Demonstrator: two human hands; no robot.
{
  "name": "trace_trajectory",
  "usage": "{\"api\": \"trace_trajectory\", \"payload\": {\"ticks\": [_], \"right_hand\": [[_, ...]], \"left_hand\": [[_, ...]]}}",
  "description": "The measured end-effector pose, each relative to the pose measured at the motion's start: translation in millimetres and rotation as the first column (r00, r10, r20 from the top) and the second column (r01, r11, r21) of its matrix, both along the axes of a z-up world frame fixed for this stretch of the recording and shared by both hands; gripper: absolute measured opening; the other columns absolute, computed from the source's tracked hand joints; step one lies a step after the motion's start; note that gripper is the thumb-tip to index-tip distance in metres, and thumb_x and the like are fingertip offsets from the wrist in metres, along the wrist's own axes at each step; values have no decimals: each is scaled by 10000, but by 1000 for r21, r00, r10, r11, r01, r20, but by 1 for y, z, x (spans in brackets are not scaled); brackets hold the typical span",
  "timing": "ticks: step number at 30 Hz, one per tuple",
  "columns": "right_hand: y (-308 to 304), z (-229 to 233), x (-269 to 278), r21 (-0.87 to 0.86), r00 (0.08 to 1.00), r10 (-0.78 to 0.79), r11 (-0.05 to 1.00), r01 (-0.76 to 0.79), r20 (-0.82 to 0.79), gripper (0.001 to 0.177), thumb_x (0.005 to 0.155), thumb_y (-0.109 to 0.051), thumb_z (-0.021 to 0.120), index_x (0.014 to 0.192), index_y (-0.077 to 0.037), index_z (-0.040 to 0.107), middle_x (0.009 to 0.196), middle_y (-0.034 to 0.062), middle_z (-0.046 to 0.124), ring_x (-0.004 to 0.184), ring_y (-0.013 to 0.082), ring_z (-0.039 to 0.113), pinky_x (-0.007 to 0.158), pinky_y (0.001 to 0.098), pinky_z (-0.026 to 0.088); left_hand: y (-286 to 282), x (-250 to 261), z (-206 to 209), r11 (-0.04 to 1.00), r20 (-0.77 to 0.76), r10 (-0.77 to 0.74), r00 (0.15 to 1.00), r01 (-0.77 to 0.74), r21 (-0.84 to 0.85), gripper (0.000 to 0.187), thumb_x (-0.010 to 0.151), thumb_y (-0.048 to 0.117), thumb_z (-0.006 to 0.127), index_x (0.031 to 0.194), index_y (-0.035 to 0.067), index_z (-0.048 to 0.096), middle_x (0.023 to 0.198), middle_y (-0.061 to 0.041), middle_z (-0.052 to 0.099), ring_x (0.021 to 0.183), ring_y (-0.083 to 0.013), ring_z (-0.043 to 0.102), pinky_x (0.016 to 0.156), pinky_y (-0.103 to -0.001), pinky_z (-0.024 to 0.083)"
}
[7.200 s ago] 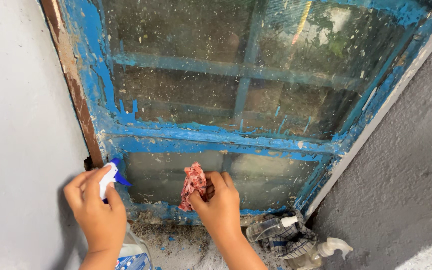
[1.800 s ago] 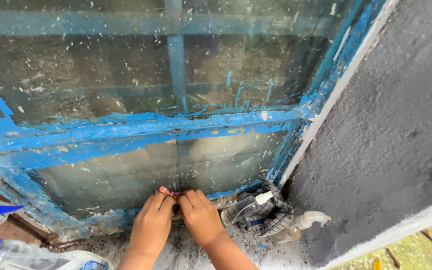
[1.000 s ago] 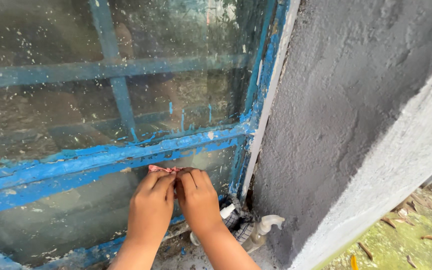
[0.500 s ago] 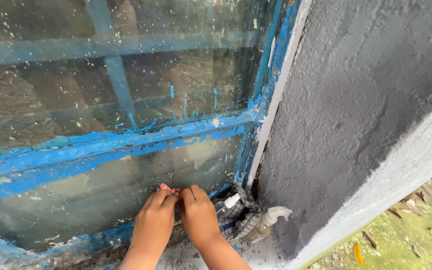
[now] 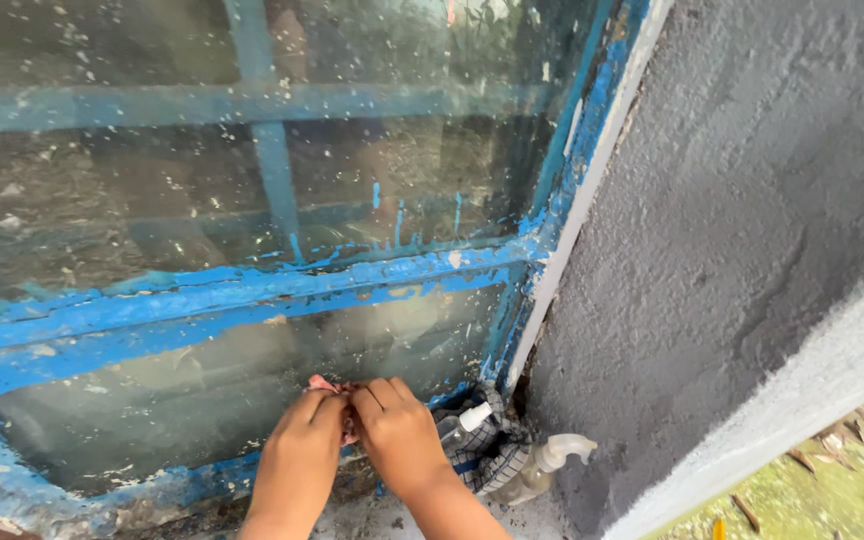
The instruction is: The person cleans the frame and glass of a blue window by hand with a cloth, then sprays liquid from a bottle onto the surface and continues wiping the glass and frame.
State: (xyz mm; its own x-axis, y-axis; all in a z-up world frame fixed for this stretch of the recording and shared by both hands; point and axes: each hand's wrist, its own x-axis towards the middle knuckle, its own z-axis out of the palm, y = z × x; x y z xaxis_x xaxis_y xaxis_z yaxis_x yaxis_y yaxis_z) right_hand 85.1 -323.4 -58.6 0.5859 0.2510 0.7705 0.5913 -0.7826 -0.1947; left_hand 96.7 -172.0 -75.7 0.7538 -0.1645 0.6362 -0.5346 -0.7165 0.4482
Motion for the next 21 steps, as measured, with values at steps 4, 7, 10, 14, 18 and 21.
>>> {"api": "trace_trajectory", "payload": {"ticks": [4, 7, 10, 14, 18, 21], "right_hand": [[17, 33, 2, 6, 996, 50, 999, -51, 68, 244, 759, -21, 729, 998, -33, 680, 1000, 109, 676, 903, 319, 646, 771, 398, 567], [32, 57, 4, 14, 986, 84, 996, -87, 146, 266, 763, -9, 730, 1023, -31, 677, 1031, 101, 680, 922, 314, 650, 784, 399, 569], [52, 81, 8, 43, 971, 94, 993, -106, 220, 288, 771, -8, 741, 1051, -44, 687, 1046, 90, 679, 923, 311, 646, 782, 404, 566], [78, 98, 6, 103, 968, 94, 987, -120, 233, 305, 785, 0, 744, 1082, -47, 693, 1073, 81, 683, 933, 304, 651, 778, 395, 568], [89, 93, 5, 125, 966, 87, 985, -121, 245, 297, 785, 8, 748, 1076, -38, 704, 1076, 78, 688, 928, 294, 653, 771, 390, 571], [93, 80, 7, 93, 953, 134, 982, -165, 273, 296, 779, 7, 734, 1071, -18, 693, 1093, 96, 683, 956, 298, 654, 792, 389, 579]], "left_hand": [[13, -5, 34, 996, 136, 79, 988, -74, -43, 169, 827, 28, 684, 994, 48, 706, 1030, -113, 691, 951, -348, 684, 812, -455, 567], [23, -10, 60, 987, 277, 145, 950, -121, -102, 155, 841, 32, 691, 995, 41, 713, 1005, -120, 689, 950, -353, 678, 822, -459, 560], [36, -15, 88, 974, 327, 208, 922, -166, -152, 161, 863, 29, 689, 1020, 41, 723, 1020, -116, 695, 957, -350, 686, 832, -453, 561], [54, -20, 111, 957, 315, 278, 908, -231, -178, 141, 878, 28, 699, 1014, 46, 729, 1040, -105, 708, 939, -337, 696, 809, -439, 566], [61, -23, 107, 942, 238, 314, 919, -269, -203, 143, 869, 19, 699, 999, 55, 745, 1045, -88, 721, 883, -321, 710, 746, -423, 574], [68, -22, 94, 950, 281, 292, 914, -242, -198, 131, 873, 15, 693, 995, 44, 732, 1042, -89, 709, 903, -324, 715, 772, -426, 577]]}}
